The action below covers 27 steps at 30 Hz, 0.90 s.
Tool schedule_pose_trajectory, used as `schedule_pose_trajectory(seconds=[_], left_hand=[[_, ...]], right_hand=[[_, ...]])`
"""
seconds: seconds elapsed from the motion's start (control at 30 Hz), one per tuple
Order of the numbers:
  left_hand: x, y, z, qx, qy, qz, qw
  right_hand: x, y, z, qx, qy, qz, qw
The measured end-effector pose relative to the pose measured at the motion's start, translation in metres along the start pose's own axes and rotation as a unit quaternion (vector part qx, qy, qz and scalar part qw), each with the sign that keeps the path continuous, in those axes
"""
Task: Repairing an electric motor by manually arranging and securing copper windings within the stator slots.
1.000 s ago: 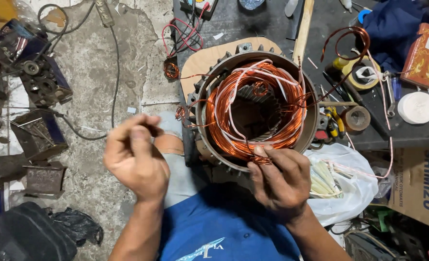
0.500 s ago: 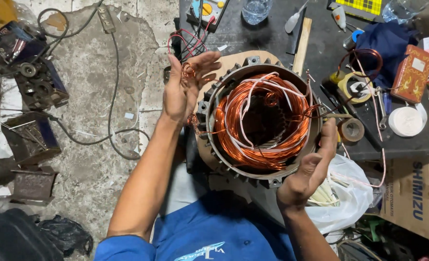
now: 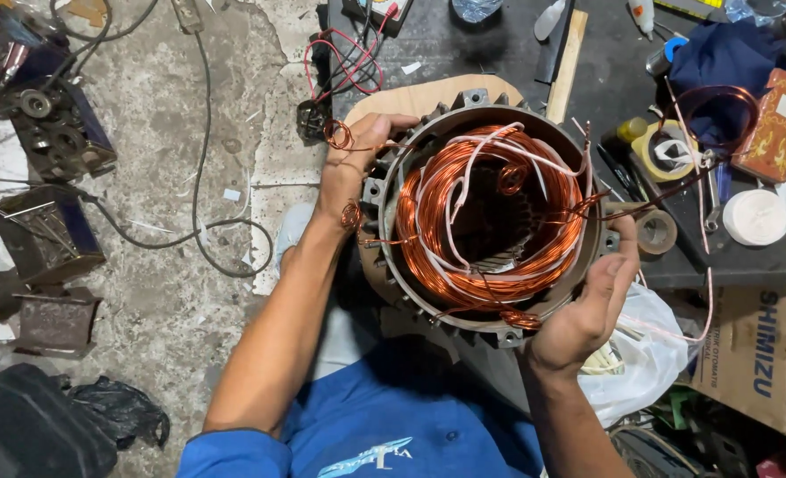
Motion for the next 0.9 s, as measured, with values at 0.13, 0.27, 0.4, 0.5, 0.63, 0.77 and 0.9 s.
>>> schedule_pose_trajectory(seconds=[0.13,0.27,0.4,0.5,0.63,0.77,0.9], left_hand=[[0.002,-0.018,-0.004,0.006,-0.004,0.026,1.000],[0.008,-0.035,-0.009,-0.033,-0.013,-0.017,0.999],[0.002,-0.014,0.000,-0.030,-0.042,-0.019,0.998],[0.001,-0.020,-0.002,-0.036,-0.043,-0.002,0.998],[-0.005,-0.016,0.000,-0.008,-0.011,0.029,0.999],[-0.008,-0.019,-0.002,-0.004,0.006,0.034,0.999],[-0.013,-0.023,0.000,0.002,0.027,0.033,0.999]], right_hand=[[0.008,0.029,-0.027,-0.036,-0.041,0.030,0.998],[0.007,0.030,-0.027,-0.009,-0.054,0.020,0.998],[0.002,0.040,-0.026,-0.023,-0.001,0.010,1.000],[0.006,0.026,-0.025,0.026,-0.062,0.041,0.997],[0.006,0.017,-0.013,-0.026,-0.019,-0.026,0.999],[0.009,0.024,-0.022,-0.032,-0.010,0.019,0.999],[0.009,0.014,-0.013,-0.067,-0.026,-0.015,0.997]])
Point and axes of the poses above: each hand's wrist, its own x-axis towards the middle knuckle, its own z-axis out of the palm, y = z × x, the point moved 2 cm from there along x, towards the middle knuckle
